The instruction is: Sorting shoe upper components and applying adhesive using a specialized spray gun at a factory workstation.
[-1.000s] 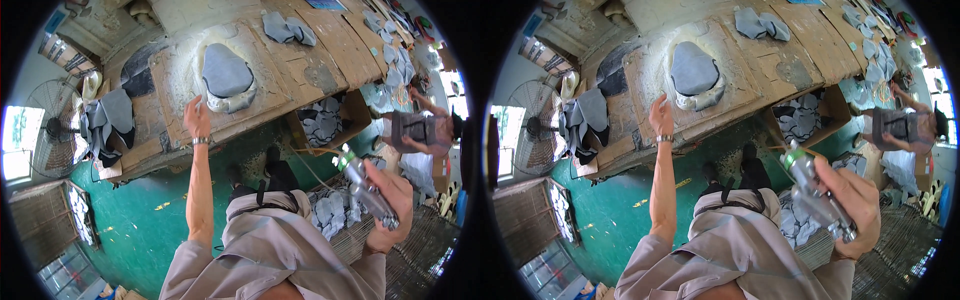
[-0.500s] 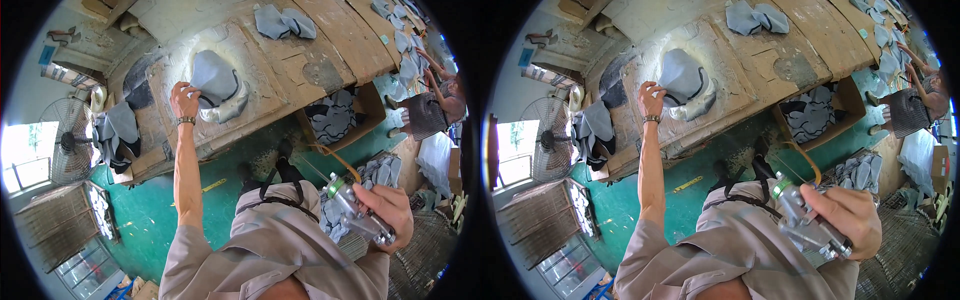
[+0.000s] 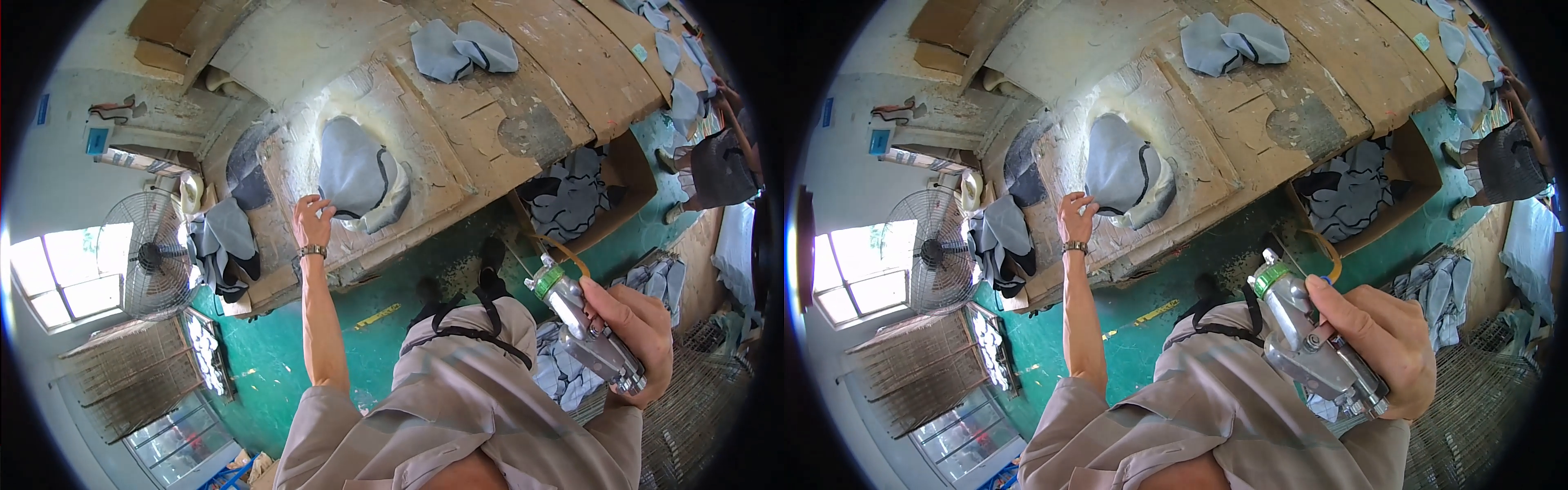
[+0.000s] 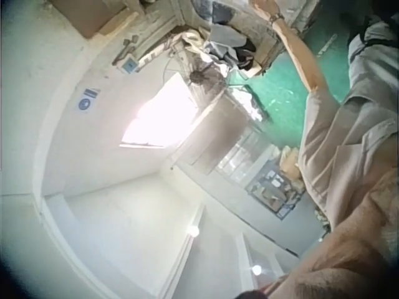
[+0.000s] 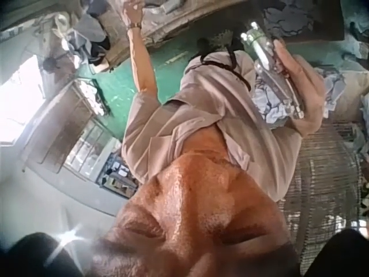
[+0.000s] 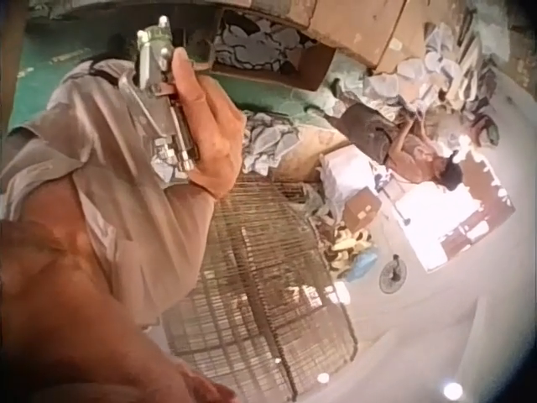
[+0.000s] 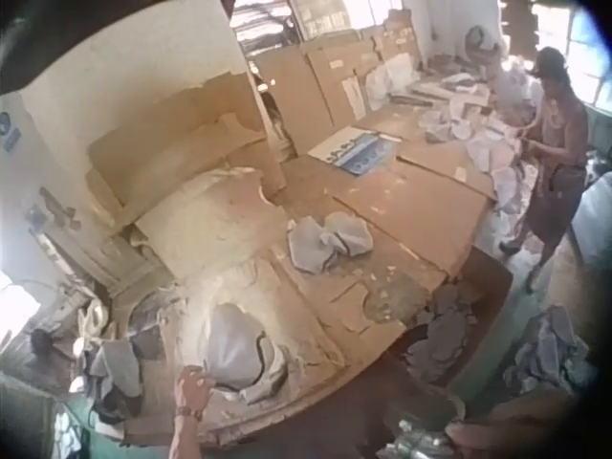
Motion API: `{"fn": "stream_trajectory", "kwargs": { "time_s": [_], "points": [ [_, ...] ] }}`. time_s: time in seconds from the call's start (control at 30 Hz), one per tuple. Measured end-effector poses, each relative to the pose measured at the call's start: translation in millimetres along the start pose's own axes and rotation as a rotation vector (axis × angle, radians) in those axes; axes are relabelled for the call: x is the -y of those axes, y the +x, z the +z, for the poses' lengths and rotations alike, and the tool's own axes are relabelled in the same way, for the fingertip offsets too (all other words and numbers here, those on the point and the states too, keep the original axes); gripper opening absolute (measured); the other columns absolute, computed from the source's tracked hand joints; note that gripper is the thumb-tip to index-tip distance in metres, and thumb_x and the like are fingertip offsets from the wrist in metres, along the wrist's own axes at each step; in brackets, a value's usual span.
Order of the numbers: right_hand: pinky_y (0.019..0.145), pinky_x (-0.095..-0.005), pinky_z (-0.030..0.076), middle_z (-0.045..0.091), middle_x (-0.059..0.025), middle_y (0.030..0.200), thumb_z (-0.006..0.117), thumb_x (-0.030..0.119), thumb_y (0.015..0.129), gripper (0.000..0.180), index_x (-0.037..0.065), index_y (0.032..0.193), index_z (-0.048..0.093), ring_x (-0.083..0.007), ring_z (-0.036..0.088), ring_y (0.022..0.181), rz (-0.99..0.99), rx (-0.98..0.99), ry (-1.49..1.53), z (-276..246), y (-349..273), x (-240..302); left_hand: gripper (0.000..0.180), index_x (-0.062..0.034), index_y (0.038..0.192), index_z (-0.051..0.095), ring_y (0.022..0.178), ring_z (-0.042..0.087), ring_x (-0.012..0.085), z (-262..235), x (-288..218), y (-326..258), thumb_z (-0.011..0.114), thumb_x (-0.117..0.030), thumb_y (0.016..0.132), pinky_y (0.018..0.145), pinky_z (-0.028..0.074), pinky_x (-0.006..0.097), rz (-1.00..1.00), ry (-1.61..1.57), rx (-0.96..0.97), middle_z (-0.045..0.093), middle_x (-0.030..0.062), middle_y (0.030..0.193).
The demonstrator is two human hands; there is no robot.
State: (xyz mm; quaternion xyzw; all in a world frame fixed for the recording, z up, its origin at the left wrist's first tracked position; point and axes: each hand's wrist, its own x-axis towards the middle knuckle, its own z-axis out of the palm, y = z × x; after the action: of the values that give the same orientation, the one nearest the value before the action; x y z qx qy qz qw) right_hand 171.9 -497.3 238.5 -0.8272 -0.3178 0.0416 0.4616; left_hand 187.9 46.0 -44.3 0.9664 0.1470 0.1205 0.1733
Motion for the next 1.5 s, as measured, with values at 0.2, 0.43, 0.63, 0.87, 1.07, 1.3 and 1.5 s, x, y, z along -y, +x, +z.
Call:
{"fn": "stream_trajectory", "kwargs": {
  "time_s": [0.2,0.43,0.63,0.87,1.07,1.3,1.5],
  "points": [
    [0.057,-0.0347,0.052,0.066,-0.0130,0.083,0.079,0.011,0.072,0.070,-0.004,0.138,0.057,-0.0251,0.067,0.068,0.076,0.050,0.041,-16.5,-13.6,-16.1,0.017,-0.0107,0.087,0.079,0.112,0.062,0.0289,-29.1,-42.5,42.0,0.082,-0.013,0.070,0.097,0.049,0.042,0.178,0.066,-0.033,0.070,0.0050,0.112],
    [0.066,-0.0393,0.055,0.068,-0.0157,0.091,0.078,0.016,0.073,0.070,-0.003,0.137,0.058,-0.0329,0.068,0.076,0.241,0.007,0.078,-11.2,-34.3,-34.2,0.014,-0.0082,0.089,0.075,0.106,0.063,0.0300,-93.6,-176.4,190.4,0.078,-0.015,0.076,0.093,0.049,0.042,0.520,0.140,-0.224,0.068,0.0091,0.110],
    [0.068,-0.0396,0.055,0.069,-0.0155,0.093,0.079,0.012,0.070,0.069,-0.002,0.135,0.060,-0.0332,0.069,0.080,0.399,-0.109,0.020,-2.4,-67.4,-36.9,0.016,-0.0105,0.091,0.077,0.103,0.063,0.0283,-52.5,-306.0,224.5,0.080,-0.019,0.078,0.089,0.050,0.040,0.618,0.007,-0.353,0.068,0.0071,0.106],
    [0.071,-0.0367,0.052,0.067,-0.0178,0.091,0.063,-0.010,0.059,0.080,-0.004,0.139,0.058,-0.0350,0.067,0.079,0.523,-0.250,0.039,0.1,-88.5,-38.6,0.013,-0.0160,0.086,0.079,0.096,0.062,0.0281,60.6,-426.7,275.0,0.081,-0.023,0.076,0.087,0.050,0.040,0.751,-0.146,-0.502,0.066,0.0061,0.094],
    [0.076,-0.0386,0.055,0.070,-0.0170,0.100,0.074,-0.006,0.067,0.074,0.001,0.139,0.058,-0.0350,0.070,0.086,0.646,-0.245,0.003,-2.9,-96.4,-41.9,0.010,-0.0194,0.086,0.079,0.093,0.064,0.0266,137.7,-504.1,309.6,0.078,-0.026,0.078,0.083,0.051,0.041,0.690,-0.166,-0.558,0.067,0.0056,0.094],
    [0.071,-0.0373,0.053,0.069,-0.0179,0.092,0.068,-0.007,0.068,0.069,-0.003,0.136,0.060,-0.0354,0.067,0.078,0.534,-0.220,0.024,0.6,-64.2,-51.7,0.086,0.0020,0.154,0.031,0.108,0.068,0.0371,258.3,-444.4,168.8,0.068,-0.037,0.087,0.093,0.054,0.049,0.546,0.109,0.537,0.069,0.0253,0.115],
    [0.065,-0.0369,0.054,0.068,-0.0156,0.090,0.075,0.013,0.073,0.067,-0.006,0.136,0.059,-0.0295,0.068,0.076,0.303,-0.008,0.005,-2.5,-6.7,-9.8,0.042,-0.0087,0.116,0.072,0.104,0.069,0.0318,224.9,-284.3,-47.8,0.069,-0.039,0.087,0.092,0.053,0.042,0.493,-0.667,1.071,0.074,0.0150,0.113]
  ]
}}
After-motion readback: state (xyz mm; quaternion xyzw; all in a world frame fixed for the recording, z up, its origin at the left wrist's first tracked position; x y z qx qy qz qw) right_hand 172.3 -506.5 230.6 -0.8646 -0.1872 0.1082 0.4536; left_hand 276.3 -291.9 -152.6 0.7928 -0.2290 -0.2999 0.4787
